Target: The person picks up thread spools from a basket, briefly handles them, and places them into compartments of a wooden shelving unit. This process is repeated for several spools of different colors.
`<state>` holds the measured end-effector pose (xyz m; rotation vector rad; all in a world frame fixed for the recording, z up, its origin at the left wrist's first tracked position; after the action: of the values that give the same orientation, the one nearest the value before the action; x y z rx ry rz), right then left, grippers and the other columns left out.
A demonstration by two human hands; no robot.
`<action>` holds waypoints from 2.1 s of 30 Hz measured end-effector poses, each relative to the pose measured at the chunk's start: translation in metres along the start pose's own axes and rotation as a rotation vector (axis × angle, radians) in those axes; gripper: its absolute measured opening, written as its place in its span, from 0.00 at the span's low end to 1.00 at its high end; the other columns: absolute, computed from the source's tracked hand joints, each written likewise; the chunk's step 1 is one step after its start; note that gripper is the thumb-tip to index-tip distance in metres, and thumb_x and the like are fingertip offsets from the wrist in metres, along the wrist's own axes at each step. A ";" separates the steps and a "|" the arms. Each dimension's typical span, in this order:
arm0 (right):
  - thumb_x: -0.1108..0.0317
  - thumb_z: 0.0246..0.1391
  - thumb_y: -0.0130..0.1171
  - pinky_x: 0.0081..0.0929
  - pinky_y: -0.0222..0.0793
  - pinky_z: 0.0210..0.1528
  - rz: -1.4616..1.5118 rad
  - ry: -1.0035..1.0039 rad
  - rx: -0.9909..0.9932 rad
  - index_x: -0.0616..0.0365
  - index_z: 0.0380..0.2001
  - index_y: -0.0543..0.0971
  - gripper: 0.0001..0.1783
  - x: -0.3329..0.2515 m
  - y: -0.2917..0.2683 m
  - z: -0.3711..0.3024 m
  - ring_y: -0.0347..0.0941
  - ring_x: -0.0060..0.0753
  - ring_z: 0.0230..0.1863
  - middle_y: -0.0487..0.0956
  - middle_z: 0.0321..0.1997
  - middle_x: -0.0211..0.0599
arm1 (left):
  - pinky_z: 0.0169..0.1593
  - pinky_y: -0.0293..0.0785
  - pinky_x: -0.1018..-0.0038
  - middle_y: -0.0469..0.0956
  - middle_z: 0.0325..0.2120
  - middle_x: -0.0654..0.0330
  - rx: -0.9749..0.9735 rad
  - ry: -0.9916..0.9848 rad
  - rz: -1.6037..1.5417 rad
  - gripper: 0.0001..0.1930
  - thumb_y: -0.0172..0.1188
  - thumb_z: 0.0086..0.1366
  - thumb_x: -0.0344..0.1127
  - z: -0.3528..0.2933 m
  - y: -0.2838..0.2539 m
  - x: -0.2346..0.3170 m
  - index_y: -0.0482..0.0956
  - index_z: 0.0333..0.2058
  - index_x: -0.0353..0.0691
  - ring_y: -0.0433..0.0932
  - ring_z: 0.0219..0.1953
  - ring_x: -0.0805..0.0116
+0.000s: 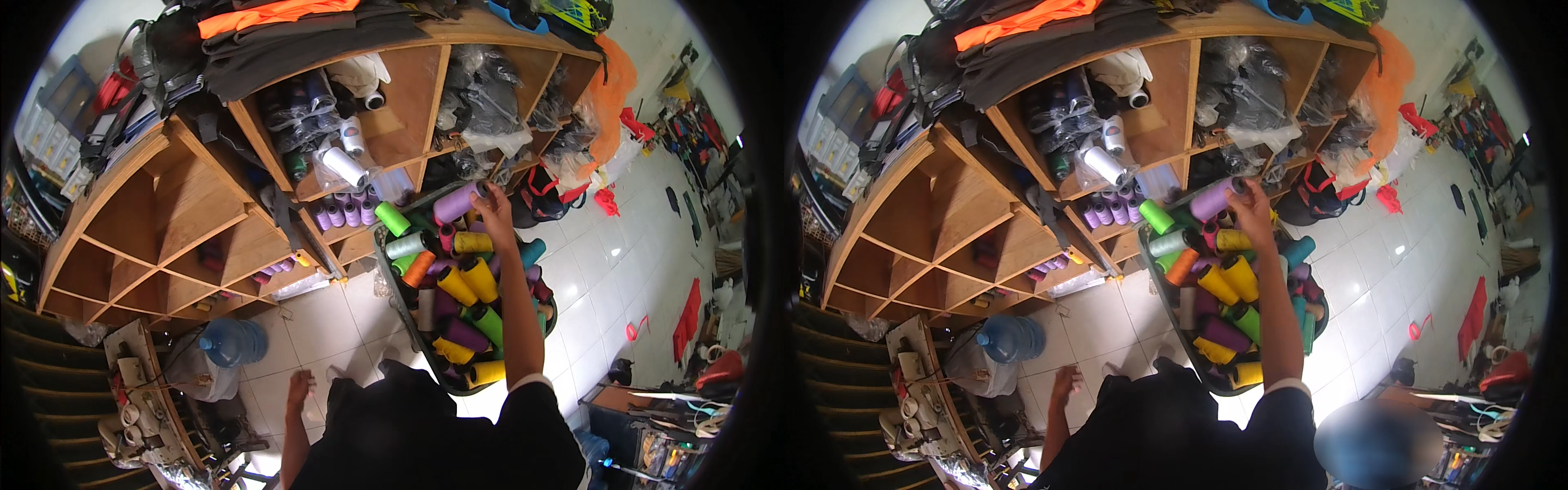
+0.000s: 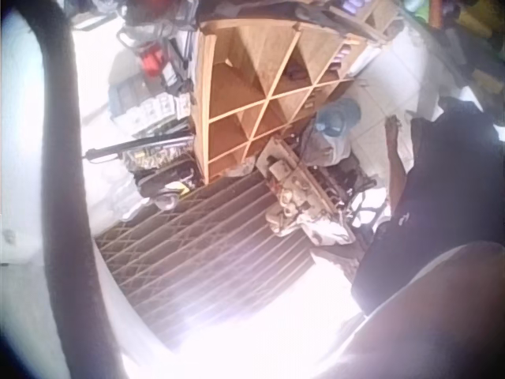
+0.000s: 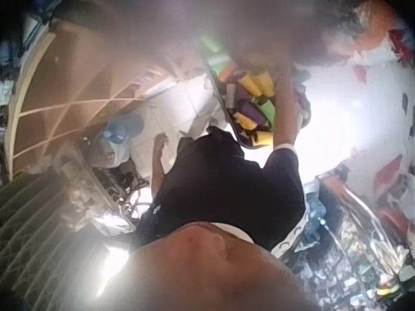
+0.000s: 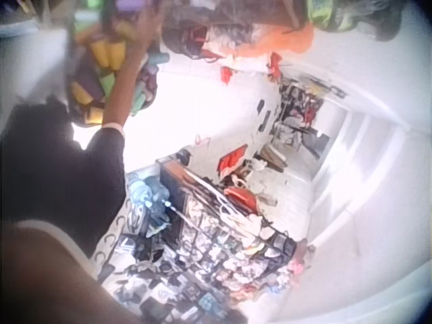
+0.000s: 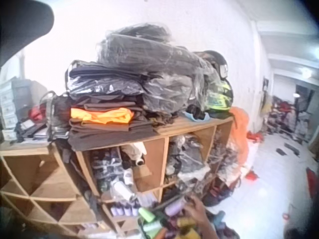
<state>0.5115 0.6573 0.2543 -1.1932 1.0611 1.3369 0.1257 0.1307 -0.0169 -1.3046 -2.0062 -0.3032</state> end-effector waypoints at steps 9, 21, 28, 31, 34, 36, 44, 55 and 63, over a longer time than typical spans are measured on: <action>0.72 0.51 0.65 0.22 0.71 0.44 0.397 0.192 -0.448 0.63 0.51 0.71 0.24 -0.119 0.148 -0.135 0.74 0.22 0.42 0.77 0.40 0.32 | 0.48 0.72 0.70 0.75 0.48 0.56 -0.533 0.799 -0.217 0.25 0.55 0.68 0.47 -0.168 0.115 0.381 0.66 0.56 0.36 0.77 0.45 0.66; 0.68 0.50 0.68 0.21 0.68 0.36 0.188 -0.105 -0.392 0.62 0.51 0.73 0.25 -0.159 0.190 -0.216 0.73 0.24 0.40 0.75 0.46 0.37 | 0.54 0.72 0.66 0.73 0.49 0.53 -0.398 0.956 -0.488 0.28 0.65 0.62 0.35 -0.202 0.105 0.379 0.60 0.55 0.38 0.75 0.50 0.65; 0.73 0.54 0.62 0.21 0.66 0.37 0.074 -0.342 -0.394 0.62 0.39 0.75 0.10 -0.171 0.191 -0.220 0.71 0.24 0.34 0.75 0.37 0.33 | 0.55 0.70 0.67 0.73 0.46 0.54 -0.298 1.063 -0.354 0.28 0.68 0.57 0.26 -0.214 0.099 0.386 0.60 0.51 0.39 0.74 0.50 0.67; 0.72 0.56 0.58 0.21 0.64 0.40 0.479 0.035 -0.481 0.60 0.34 0.71 0.06 -0.153 0.193 -0.216 0.68 0.22 0.34 0.71 0.31 0.27 | 0.55 0.70 0.67 0.73 0.46 0.54 -0.288 1.029 -0.382 0.27 0.67 0.58 0.27 -0.207 0.099 0.380 0.61 0.51 0.38 0.74 0.49 0.67; 0.66 0.61 0.51 0.21 0.61 0.40 0.694 0.309 -0.768 0.57 0.33 0.69 0.07 -0.141 0.201 -0.220 0.66 0.19 0.35 0.69 0.30 0.25 | 0.54 0.71 0.68 0.73 0.45 0.55 -0.248 1.011 -0.328 0.26 0.66 0.58 0.27 -0.208 0.098 0.379 0.61 0.51 0.37 0.75 0.48 0.67; 0.66 0.62 0.50 0.22 0.61 0.39 0.651 0.306 -0.795 0.57 0.33 0.69 0.07 -0.141 0.199 -0.219 0.65 0.20 0.34 0.69 0.30 0.26 | 0.53 0.72 0.67 0.73 0.45 0.54 -0.252 1.000 -0.327 0.25 0.65 0.60 0.29 -0.208 0.101 0.379 0.61 0.52 0.36 0.75 0.47 0.66; 0.71 0.60 0.54 0.29 0.65 0.38 -0.193 -0.421 -0.577 0.63 0.36 0.69 0.07 -0.179 0.173 -0.197 0.69 0.33 0.34 0.70 0.32 0.42 | 0.40 0.76 0.66 0.74 0.44 0.50 -0.400 0.780 -0.492 0.33 0.58 0.65 0.52 -0.210 0.107 0.382 0.59 0.58 0.35 0.79 0.37 0.59; 0.70 0.59 0.57 0.26 0.68 0.40 0.143 -0.232 -0.508 0.64 0.36 0.72 0.08 -0.174 0.204 -0.208 0.71 0.29 0.38 0.72 0.35 0.39 | 0.55 0.64 0.73 0.70 0.47 0.60 -0.272 0.905 -0.316 0.22 0.53 0.70 0.41 -0.209 0.106 0.385 0.59 0.56 0.39 0.68 0.50 0.73; 0.74 0.59 0.56 0.21 0.61 0.31 0.117 -0.249 -0.598 0.63 0.29 0.70 0.07 -0.192 0.193 -0.199 0.62 0.21 0.28 0.67 0.27 0.31 | 0.50 0.67 0.73 0.71 0.43 0.59 -0.264 0.814 -0.382 0.22 0.54 0.67 0.43 -0.200 0.099 0.383 0.63 0.53 0.36 0.70 0.44 0.73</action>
<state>0.3408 0.4172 0.4177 -1.3521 0.5684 1.9197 0.2090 0.3365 0.3662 -0.7311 -1.5030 -1.1129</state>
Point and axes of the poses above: each hand's wrist, its own z-axis towards the middle knuckle, its own y-axis out of the palm, x = y × z, the point moved 8 cm from there along z, towards the middle knuckle
